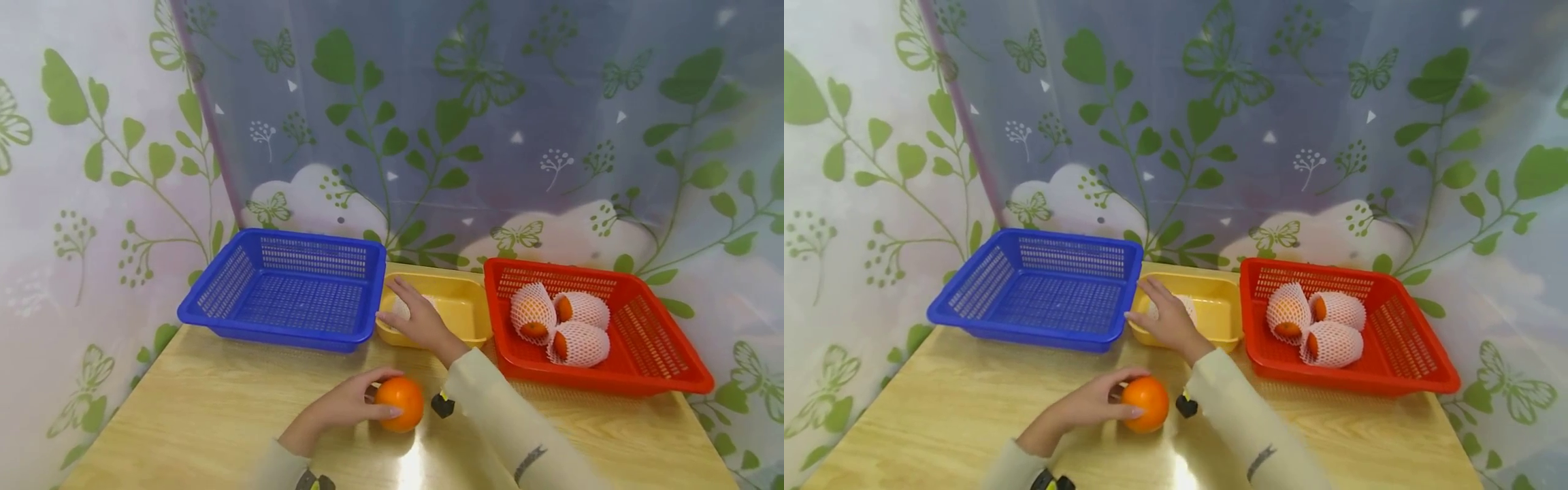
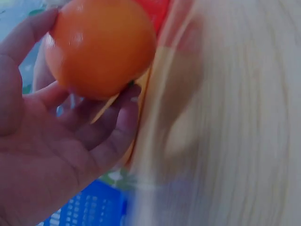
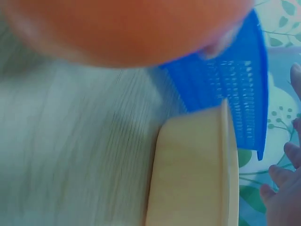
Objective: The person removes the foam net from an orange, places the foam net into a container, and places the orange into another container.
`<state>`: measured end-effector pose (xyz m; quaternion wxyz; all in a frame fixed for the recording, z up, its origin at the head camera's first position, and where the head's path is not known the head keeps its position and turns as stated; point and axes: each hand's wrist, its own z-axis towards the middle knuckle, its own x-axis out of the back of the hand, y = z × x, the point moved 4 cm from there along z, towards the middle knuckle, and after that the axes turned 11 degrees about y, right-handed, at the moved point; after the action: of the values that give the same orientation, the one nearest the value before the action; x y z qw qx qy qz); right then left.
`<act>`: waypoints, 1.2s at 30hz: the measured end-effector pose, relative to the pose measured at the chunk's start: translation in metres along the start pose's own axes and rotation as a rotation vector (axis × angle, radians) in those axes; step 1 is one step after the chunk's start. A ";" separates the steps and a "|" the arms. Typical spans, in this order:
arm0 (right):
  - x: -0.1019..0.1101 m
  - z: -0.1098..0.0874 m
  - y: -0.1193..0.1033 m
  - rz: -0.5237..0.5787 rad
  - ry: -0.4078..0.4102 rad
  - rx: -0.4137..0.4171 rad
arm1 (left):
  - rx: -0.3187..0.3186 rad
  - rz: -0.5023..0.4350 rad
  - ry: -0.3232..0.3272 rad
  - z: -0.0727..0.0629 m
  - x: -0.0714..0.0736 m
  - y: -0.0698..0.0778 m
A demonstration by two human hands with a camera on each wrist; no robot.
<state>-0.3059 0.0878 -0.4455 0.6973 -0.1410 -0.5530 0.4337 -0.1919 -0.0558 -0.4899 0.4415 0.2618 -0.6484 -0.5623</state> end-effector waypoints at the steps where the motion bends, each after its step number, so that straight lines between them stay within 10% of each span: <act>1: -0.002 0.000 -0.002 0.007 0.001 -0.004 | 0.002 -0.005 -0.014 -0.002 0.004 0.000; 13: -0.022 -0.009 -0.013 -0.001 -0.040 -0.025 | 0.001 -0.222 -0.133 -0.022 0.053 0.002; 25: -0.021 -0.008 -0.017 -0.006 -0.079 -0.056 | -0.118 -0.592 -0.012 -0.030 0.106 0.023; 31: -0.021 -0.004 -0.024 -0.026 -0.137 -0.063 | -0.213 -0.578 0.070 -0.030 0.141 0.025; 36: -0.017 -0.004 -0.024 -0.051 -0.162 -0.094 | -0.145 -0.438 0.237 -0.021 0.160 0.024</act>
<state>-0.2915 0.0616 -0.4417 0.6538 -0.1241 -0.6307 0.3993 -0.2458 -0.1940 -0.4232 0.3997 0.4278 -0.4778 -0.6550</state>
